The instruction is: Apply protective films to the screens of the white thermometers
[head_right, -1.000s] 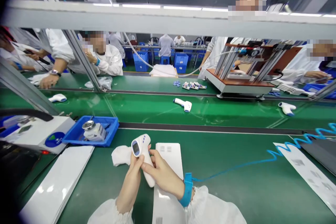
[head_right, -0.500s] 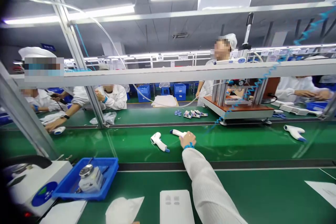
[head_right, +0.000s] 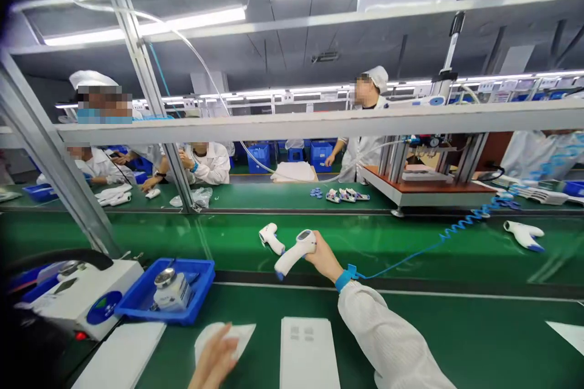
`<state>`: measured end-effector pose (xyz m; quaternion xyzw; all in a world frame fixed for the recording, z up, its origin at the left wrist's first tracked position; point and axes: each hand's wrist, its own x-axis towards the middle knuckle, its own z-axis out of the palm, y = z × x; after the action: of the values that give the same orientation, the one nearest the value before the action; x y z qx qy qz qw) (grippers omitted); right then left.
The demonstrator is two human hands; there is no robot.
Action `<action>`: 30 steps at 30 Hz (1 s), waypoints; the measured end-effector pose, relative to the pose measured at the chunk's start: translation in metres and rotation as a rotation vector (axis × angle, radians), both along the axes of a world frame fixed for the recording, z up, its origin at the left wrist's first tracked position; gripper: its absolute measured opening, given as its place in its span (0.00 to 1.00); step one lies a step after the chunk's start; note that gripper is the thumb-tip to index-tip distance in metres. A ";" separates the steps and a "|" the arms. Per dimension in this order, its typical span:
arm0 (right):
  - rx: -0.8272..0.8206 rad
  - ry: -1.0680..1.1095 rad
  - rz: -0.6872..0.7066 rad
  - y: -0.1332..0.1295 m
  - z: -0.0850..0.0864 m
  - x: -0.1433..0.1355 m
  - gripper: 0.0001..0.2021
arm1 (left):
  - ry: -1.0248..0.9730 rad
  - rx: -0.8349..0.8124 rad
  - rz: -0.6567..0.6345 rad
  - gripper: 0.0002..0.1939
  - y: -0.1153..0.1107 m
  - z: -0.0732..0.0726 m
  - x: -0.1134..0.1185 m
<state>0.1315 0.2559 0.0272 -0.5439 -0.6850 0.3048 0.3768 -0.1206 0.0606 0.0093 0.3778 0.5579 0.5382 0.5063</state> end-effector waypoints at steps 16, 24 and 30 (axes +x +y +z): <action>0.241 -0.220 0.357 -0.164 0.025 -0.042 0.30 | -0.052 -0.081 -0.354 0.43 -0.038 0.055 0.082; -0.032 -0.107 0.248 -0.196 0.006 -0.032 0.15 | -0.182 -0.072 -0.224 0.41 -0.049 0.047 0.072; -0.233 -0.192 0.303 -0.265 -0.018 -0.011 0.09 | -0.284 -0.152 -0.229 0.35 -0.074 0.017 0.065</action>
<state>0.1200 -0.0089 0.0090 -0.5012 -0.7518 0.3820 0.1943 -0.0553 -0.0131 0.0261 0.3199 0.4731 0.4813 0.6650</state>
